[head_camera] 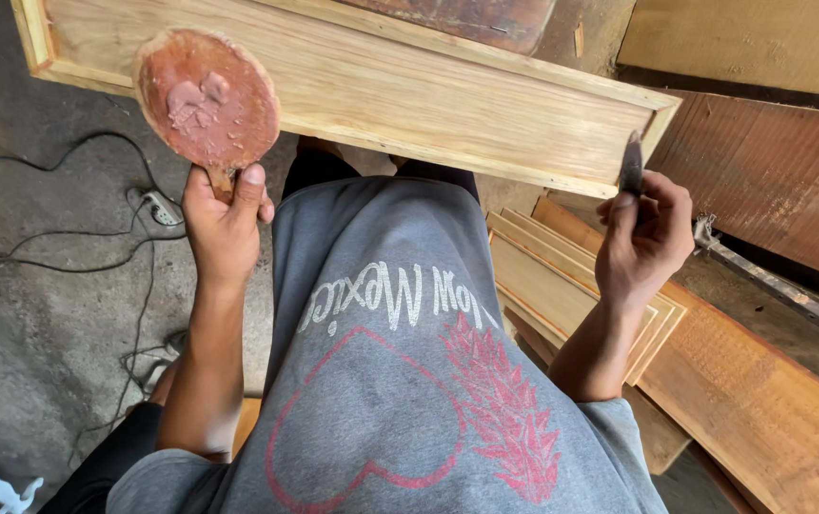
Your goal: The person hammers nails into a wooden frame using a hammer, then applies wood filler to the nail holes with a putty knife. The person smooths the filler along the frame edges.
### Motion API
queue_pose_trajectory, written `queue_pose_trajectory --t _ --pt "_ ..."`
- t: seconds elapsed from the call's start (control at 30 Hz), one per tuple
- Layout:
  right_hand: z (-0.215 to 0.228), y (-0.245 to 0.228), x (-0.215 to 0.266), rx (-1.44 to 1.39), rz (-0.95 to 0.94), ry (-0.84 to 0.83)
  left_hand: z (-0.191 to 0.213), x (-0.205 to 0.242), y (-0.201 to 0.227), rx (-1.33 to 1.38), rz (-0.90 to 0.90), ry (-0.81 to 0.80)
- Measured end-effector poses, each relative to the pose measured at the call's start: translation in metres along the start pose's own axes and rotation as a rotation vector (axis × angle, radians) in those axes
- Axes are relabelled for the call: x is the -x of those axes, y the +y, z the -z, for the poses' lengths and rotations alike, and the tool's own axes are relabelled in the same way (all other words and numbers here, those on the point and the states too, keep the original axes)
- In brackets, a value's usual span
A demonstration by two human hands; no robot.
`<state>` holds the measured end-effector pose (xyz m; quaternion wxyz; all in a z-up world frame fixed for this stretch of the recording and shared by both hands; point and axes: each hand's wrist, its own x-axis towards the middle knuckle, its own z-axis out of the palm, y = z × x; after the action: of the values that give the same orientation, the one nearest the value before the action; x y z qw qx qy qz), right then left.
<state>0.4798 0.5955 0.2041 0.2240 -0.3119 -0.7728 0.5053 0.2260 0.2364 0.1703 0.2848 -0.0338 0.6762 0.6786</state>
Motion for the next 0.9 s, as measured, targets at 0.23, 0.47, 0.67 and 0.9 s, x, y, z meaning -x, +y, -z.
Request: queue_pose_trajectory --t 0.23,0.47,0.67,0.9 --pt "0.036 0.018 0.042 -0.033 -0.074 0.186 0.0 0.023 -0.009 0.019 -0.081 0.077" --pt "0.031 -0.005 0.094 -0.144 -0.144 0.36 0.015 0.016 -0.013 0.032 -0.144 -0.028" --pt "-0.006 -0.021 0.146 -0.046 -0.106 0.383 0.053 0.03 -0.01 0.012 -0.131 -0.131" --pt "-0.057 -0.045 0.216 -0.141 -0.288 0.507 0.09 0.033 -0.018 -0.014 -0.104 -0.17"
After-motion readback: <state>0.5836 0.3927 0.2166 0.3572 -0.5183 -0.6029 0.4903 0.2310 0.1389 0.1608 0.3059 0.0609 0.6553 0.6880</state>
